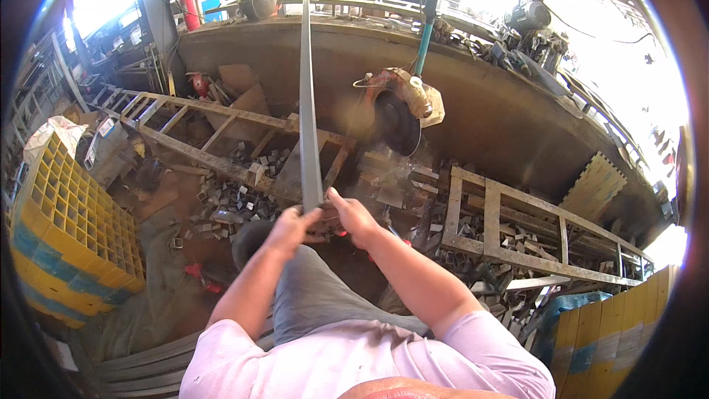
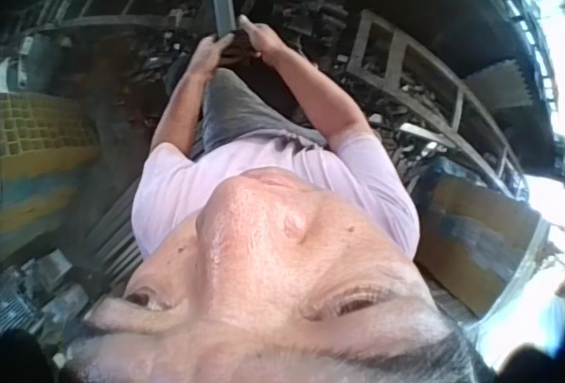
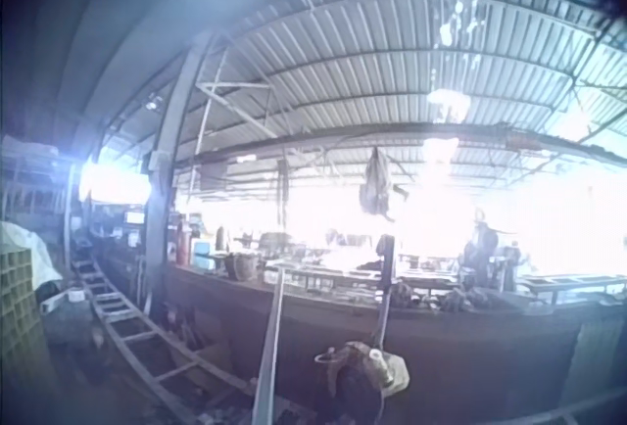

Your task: The person uses a cordless drill to fasten a metal frame, then sits on the floor and repeatedly cuts metal bars with a chop saw. The person positions each bar, operates the saw, and places the cut pieces aside.

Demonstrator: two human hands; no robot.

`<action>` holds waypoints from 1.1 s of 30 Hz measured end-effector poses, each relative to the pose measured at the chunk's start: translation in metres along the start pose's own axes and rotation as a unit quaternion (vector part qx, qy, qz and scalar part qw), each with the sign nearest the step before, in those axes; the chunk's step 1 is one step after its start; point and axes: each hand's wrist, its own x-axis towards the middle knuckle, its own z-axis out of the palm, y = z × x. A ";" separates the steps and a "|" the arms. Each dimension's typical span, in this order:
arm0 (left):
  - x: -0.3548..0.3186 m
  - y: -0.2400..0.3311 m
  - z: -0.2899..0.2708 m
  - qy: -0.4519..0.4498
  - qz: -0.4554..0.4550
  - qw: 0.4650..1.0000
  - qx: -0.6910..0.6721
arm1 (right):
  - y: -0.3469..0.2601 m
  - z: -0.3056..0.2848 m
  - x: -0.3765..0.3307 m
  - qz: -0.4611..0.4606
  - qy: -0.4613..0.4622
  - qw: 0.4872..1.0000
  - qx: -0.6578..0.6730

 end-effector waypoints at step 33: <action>0.283 0.137 -0.218 0.358 0.246 0.845 0.311 | 0.208 -0.184 -0.134 0.155 0.113 0.981 -0.014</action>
